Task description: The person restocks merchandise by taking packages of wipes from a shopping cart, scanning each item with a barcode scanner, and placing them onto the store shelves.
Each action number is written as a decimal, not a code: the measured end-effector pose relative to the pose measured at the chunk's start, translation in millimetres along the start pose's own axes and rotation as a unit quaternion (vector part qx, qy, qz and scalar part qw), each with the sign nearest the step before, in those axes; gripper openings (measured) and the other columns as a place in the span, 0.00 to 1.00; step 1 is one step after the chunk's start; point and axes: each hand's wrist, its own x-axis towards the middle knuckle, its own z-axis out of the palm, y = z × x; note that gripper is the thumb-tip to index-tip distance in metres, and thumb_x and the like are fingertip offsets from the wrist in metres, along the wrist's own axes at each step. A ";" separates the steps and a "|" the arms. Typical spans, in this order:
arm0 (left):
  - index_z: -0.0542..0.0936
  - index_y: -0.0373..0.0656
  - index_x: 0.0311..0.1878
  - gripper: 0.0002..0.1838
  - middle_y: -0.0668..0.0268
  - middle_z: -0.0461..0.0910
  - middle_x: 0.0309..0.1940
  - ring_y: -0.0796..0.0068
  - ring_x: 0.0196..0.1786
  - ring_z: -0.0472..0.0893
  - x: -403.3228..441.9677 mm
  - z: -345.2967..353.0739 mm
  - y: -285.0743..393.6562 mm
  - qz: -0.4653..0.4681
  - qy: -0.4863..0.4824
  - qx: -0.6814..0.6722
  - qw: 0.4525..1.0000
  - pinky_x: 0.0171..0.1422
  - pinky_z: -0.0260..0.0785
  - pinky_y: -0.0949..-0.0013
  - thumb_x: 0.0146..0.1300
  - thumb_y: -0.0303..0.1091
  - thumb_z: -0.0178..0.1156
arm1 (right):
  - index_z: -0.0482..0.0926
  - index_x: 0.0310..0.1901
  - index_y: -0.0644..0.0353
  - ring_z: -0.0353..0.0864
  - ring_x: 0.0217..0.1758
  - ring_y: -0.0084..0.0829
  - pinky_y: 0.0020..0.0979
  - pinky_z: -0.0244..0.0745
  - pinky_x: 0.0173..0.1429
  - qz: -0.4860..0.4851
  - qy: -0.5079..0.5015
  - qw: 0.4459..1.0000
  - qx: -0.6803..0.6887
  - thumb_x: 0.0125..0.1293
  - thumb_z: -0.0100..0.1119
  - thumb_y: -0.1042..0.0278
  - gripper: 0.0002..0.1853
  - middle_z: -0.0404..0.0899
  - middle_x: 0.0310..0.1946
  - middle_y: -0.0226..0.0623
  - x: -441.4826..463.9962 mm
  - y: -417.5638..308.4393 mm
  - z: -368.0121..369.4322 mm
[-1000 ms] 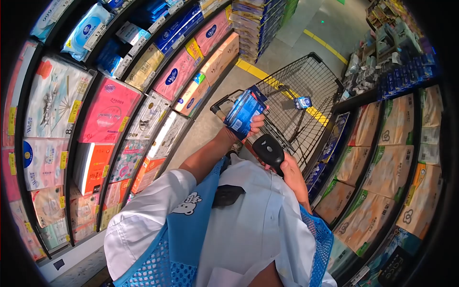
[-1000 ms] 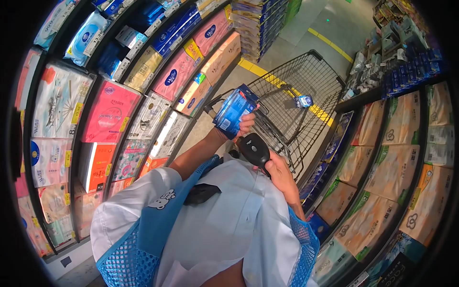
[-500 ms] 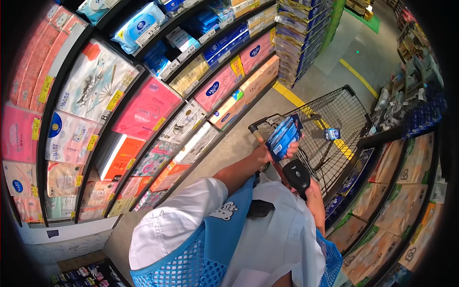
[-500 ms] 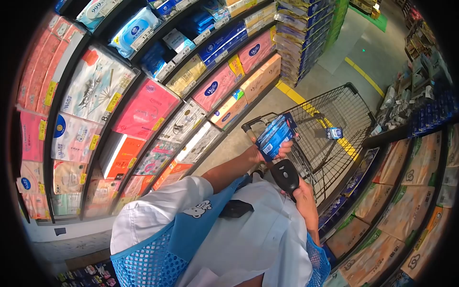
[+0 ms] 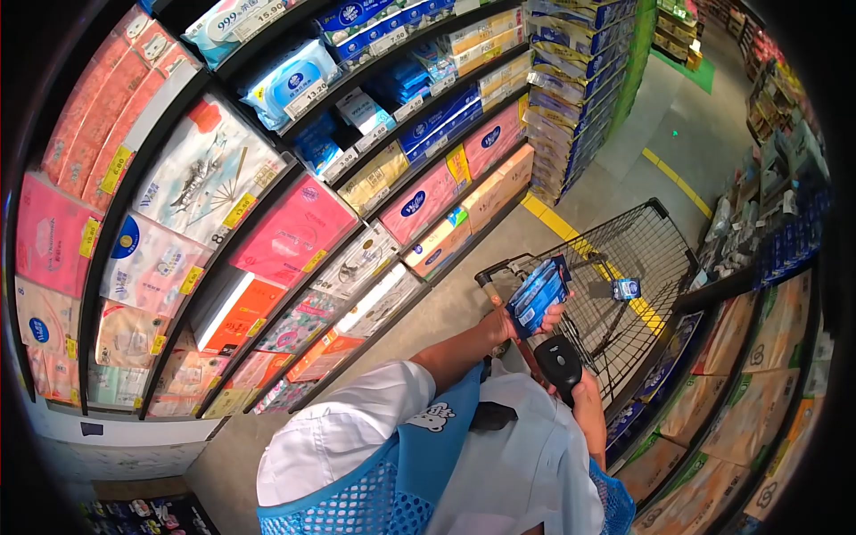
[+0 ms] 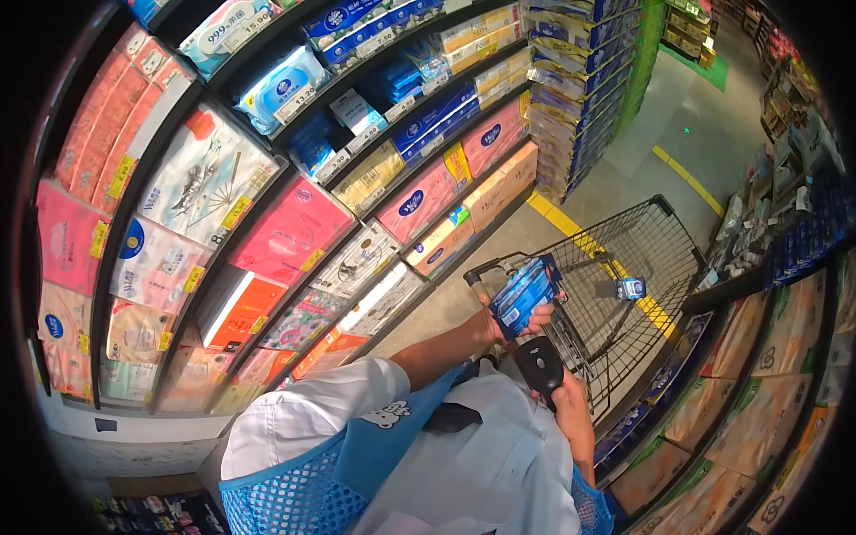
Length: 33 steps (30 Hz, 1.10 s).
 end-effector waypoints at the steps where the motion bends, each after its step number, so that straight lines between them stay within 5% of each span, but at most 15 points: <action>1: 0.68 0.44 0.74 0.25 0.64 0.75 0.37 0.71 0.37 0.75 0.4 -0.1 1.0 0.000 0.005 0.001 1.000 0.44 0.70 0.67 0.82 0.46 0.46 | 0.81 0.54 0.66 0.79 0.30 0.23 0.28 0.72 0.35 -0.002 0.001 1.000 0.004 0.67 0.42 0.15 0.50 0.85 0.30 0.34 0.3 -0.5 0.9; 12: 0.68 0.39 0.73 0.29 0.65 0.71 0.34 0.72 0.37 0.72 1.1 -3.8 1.2 -0.001 0.027 -0.011 1.000 0.45 0.69 0.67 0.81 0.50 0.46 | 0.81 0.53 0.66 0.78 0.32 0.22 0.27 0.72 0.37 0.009 0.004 1.000 0.019 0.67 0.44 0.16 0.49 0.84 0.33 0.34 -3.5 0.1 -0.5; 21: 0.69 0.47 0.73 0.22 0.66 0.74 0.35 0.73 0.33 0.73 -1.1 -7.5 1.3 0.001 0.051 0.005 0.999 0.39 0.69 0.70 0.81 0.42 0.46 | 0.81 0.49 0.66 0.74 0.31 0.21 0.25 0.69 0.37 0.020 0.011 0.999 0.030 0.66 0.43 0.14 0.49 0.81 0.31 0.31 -5.7 1.4 2.1; 24: 0.68 0.40 0.73 0.28 0.63 0.73 0.35 0.72 0.34 0.72 1.5 -10.3 1.5 -0.003 0.027 -0.028 0.999 0.41 0.69 0.67 0.81 0.49 0.46 | 0.81 0.48 0.66 0.74 0.29 0.20 0.25 0.67 0.34 0.020 0.036 0.998 0.043 0.66 0.43 0.15 0.49 0.81 0.30 0.31 -8.3 9.2 3.3; 27: 0.67 0.40 0.74 0.30 0.64 0.73 0.35 0.72 0.34 0.72 -4.2 -0.4 -1.0 0.023 -0.001 -0.080 0.997 0.40 0.69 0.67 0.79 0.51 0.49 | 0.81 0.46 0.65 0.72 0.27 0.20 0.25 0.64 0.31 0.051 0.084 0.990 0.098 0.66 0.43 0.14 0.49 0.80 0.29 0.31 -13.5 25.6 -0.1; 28: 0.67 0.39 0.75 0.31 0.64 0.73 0.35 0.72 0.34 0.72 -4.9 5.9 0.5 0.042 -0.018 -0.088 0.995 0.40 0.69 0.67 0.79 0.51 0.50 | 0.80 0.48 0.65 0.70 0.24 0.21 0.25 0.61 0.28 0.033 0.048 0.990 0.130 0.67 0.38 0.14 0.50 0.79 0.27 0.31 -12.5 28.0 -4.9; 30: 0.66 0.39 0.75 0.33 0.64 0.73 0.36 0.71 0.34 0.73 -8.8 16.9 6.1 0.078 -0.052 -0.105 0.990 0.40 0.70 0.67 0.78 0.52 0.52 | 0.78 0.53 0.65 0.68 0.21 0.22 0.25 0.62 0.27 0.055 0.142 0.967 0.204 0.70 0.30 0.16 0.50 0.76 0.24 0.33 -17.9 41.6 0.8; 33: 0.69 0.40 0.72 0.35 0.65 0.78 0.38 0.72 0.34 0.77 -35.5 42.2 42.9 0.185 0.043 0.027 0.981 0.40 0.75 0.67 0.73 0.56 0.60 | 0.75 0.54 0.63 0.68 0.19 0.24 0.27 0.64 0.21 0.096 0.210 0.920 0.316 0.71 0.33 0.17 0.47 0.75 0.24 0.35 -24.8 56.2 -3.0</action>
